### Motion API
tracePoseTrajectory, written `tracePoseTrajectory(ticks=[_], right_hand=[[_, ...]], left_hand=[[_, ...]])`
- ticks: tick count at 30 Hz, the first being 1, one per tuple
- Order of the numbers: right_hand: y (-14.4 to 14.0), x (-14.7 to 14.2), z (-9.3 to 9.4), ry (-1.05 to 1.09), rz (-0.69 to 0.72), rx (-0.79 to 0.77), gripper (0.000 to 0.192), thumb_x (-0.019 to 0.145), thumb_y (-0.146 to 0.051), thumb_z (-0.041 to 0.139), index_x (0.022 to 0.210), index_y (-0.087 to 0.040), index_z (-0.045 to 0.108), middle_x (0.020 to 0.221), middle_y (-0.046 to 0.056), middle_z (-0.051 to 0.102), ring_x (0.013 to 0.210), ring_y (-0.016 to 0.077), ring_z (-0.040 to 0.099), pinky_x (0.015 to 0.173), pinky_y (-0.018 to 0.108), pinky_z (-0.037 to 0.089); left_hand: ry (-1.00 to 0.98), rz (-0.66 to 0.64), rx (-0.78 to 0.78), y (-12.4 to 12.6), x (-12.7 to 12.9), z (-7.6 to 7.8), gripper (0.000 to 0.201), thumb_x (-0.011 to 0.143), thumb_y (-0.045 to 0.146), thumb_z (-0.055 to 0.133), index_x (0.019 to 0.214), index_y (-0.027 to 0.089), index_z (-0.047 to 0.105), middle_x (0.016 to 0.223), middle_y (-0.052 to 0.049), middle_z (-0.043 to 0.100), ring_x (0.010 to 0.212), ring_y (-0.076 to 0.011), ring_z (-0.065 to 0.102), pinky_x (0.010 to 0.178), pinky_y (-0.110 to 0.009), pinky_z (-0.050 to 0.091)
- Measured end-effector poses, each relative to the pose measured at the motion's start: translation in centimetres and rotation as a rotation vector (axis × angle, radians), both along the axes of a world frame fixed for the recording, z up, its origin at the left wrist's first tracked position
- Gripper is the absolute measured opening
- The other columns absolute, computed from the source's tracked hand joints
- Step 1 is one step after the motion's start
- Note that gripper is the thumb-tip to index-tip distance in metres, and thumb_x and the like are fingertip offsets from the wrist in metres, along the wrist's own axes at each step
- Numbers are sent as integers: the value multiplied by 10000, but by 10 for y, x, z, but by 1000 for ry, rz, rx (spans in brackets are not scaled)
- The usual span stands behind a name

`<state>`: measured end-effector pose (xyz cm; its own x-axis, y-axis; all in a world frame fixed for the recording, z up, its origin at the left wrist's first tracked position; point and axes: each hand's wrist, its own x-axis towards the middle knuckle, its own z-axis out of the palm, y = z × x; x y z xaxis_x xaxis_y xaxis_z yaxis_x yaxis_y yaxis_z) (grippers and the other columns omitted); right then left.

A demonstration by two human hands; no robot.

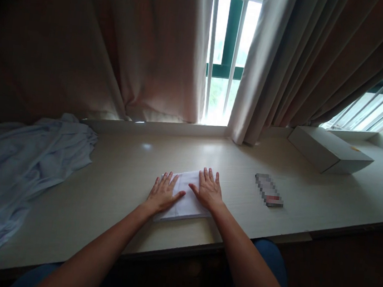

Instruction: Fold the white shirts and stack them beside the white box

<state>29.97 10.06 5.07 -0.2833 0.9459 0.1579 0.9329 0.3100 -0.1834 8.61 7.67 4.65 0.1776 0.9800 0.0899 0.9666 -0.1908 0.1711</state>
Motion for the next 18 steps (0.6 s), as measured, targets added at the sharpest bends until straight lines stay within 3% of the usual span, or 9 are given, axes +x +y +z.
tracePoseTrajectory(ticks=[6, 14, 18], right_hand=[[9, -3, -24, 47, -40, -98, 871, 903, -718, 239, 1524, -107, 247, 1595, 154, 174, 1482, 277, 96, 1182, 454, 68], [7, -2, -28, 89, -47, -91, 873, 896, -729, 246, 1524, -122, 250, 1600, 133, 172, 1485, 249, 84, 1185, 419, 68], [5, -2, -26, 92, -55, -93, 857, 901, -722, 250, 1525, -134, 246, 1602, 129, 167, 1486, 245, 79, 1184, 423, 60]], left_hand=[[-9, 30, 108, -6, 3, -23, 852, 848, 712, 329, 1494, 156, 330, 1581, -141, 257, 1484, -312, 105, 1194, -500, 75], [-138, 46, 148, -6, 1, -23, 749, 872, 661, 373, 1463, 202, 395, 1565, -122, 306, 1473, -300, 170, 1178, -501, 195], [-201, 37, 132, -25, -9, -25, 684, 900, 612, 375, 1446, 202, 422, 1576, -100, 287, 1479, -283, 153, 1178, -488, 223]])
